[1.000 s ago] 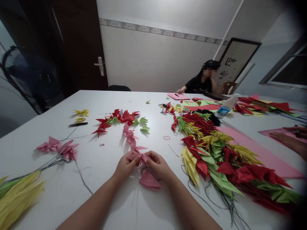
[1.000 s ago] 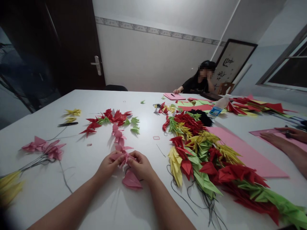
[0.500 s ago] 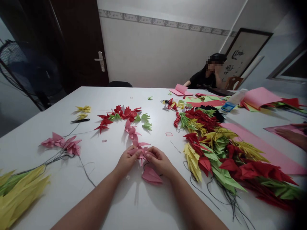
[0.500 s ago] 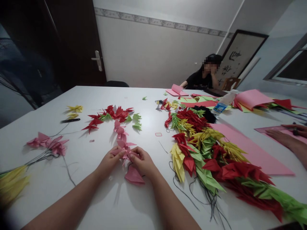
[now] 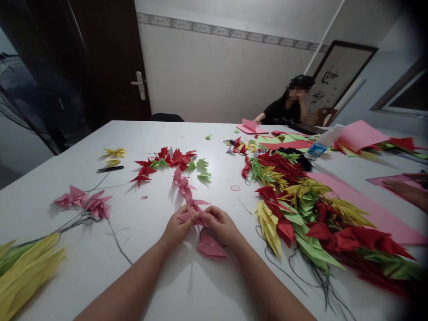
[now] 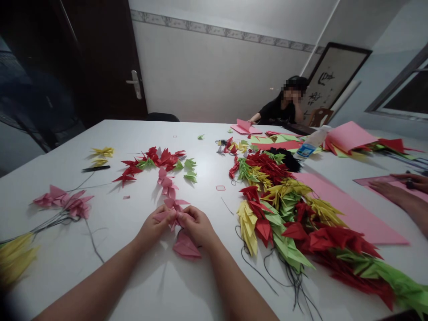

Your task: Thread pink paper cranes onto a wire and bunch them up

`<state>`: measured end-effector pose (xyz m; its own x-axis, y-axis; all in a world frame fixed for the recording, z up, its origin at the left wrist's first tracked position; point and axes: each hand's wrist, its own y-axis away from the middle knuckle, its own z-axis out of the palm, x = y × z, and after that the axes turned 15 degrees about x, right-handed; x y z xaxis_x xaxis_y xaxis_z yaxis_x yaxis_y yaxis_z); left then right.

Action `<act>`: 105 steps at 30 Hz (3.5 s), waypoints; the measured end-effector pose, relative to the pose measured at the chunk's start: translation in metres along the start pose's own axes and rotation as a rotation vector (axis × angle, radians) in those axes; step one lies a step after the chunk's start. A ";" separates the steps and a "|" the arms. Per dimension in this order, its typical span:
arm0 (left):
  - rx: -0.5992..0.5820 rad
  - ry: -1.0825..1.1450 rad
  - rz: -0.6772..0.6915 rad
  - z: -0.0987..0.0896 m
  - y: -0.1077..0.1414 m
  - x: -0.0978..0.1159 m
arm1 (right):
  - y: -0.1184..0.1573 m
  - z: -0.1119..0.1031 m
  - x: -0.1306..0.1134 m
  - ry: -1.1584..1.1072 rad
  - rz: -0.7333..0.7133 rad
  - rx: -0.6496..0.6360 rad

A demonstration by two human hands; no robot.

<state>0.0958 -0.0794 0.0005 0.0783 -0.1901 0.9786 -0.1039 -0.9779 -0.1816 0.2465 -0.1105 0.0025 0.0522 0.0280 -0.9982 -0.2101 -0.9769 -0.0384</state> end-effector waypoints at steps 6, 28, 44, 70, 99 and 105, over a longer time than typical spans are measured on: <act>0.000 0.005 0.009 0.000 0.000 -0.001 | -0.002 0.000 0.000 -0.079 0.000 -0.002; -0.076 0.037 -0.062 -0.002 -0.003 -0.002 | -0.003 -0.005 0.000 -0.163 0.084 -0.063; -0.058 0.092 -0.142 -0.002 -0.003 0.003 | -0.003 -0.011 0.002 -0.037 0.085 -0.113; 0.026 -0.295 0.094 0.005 0.003 0.001 | 0.022 -0.023 -0.029 0.894 -0.043 -0.202; -0.143 -0.311 0.360 0.006 0.027 0.011 | 0.017 -0.027 -0.027 -0.054 0.239 -0.138; -0.002 -0.227 0.136 0.005 0.022 0.003 | 0.012 -0.025 -0.019 -0.103 0.252 -0.094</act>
<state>0.0983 -0.1013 -0.0013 0.2838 -0.3343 0.8987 -0.1301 -0.9420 -0.3093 0.2677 -0.1282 0.0220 -0.0902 -0.2016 -0.9753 -0.1120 -0.9710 0.2111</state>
